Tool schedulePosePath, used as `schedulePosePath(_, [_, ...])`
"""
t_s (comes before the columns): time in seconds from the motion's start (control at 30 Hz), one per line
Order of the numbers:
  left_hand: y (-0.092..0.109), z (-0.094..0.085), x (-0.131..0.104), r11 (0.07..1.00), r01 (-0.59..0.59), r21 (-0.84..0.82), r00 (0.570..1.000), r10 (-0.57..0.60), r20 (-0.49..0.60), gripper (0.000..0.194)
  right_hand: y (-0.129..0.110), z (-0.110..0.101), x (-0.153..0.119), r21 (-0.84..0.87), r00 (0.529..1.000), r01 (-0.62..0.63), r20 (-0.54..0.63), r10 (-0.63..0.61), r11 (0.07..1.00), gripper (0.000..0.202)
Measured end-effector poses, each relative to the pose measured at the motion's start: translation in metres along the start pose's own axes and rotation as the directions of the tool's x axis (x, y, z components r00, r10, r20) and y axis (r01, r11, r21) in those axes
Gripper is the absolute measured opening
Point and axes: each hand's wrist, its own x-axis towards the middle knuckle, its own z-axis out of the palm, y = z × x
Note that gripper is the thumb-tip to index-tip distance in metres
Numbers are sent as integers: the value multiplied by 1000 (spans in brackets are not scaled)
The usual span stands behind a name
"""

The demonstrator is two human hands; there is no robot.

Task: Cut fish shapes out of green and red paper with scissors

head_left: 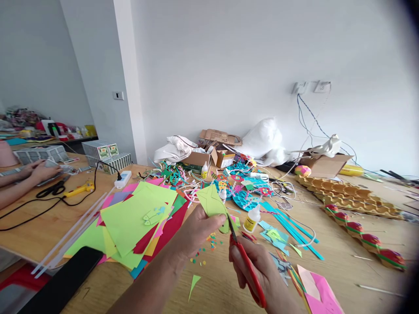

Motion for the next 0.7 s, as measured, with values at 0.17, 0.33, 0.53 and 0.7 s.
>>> schedulePosePath(0.17, [0, -1, 0, 998, 39, -53, 999, -38, 15, 9, 2, -1, 0, -6, 1000, 1, 3, 0, 1000, 39])
schedulePosePath(0.33, [5, -4, 0, 996, 67, -57, 997, -65, 38, 10, -3, -2, -2, 18, 1000, -26, 9, 26, 1000, 38])
schedulePosePath(0.53, [5, -10, 0, 993, 105, -50, 990, -100, 97, 11, -6, -4, -3, 57, 999, -46, -1, 46, 997, 34])
schedulePosePath(0.7, [2, -13, -1, 995, 94, -18, 992, -92, 87, 11, -5, -4, -2, 33, 999, -43, 10, 43, 999, 33])
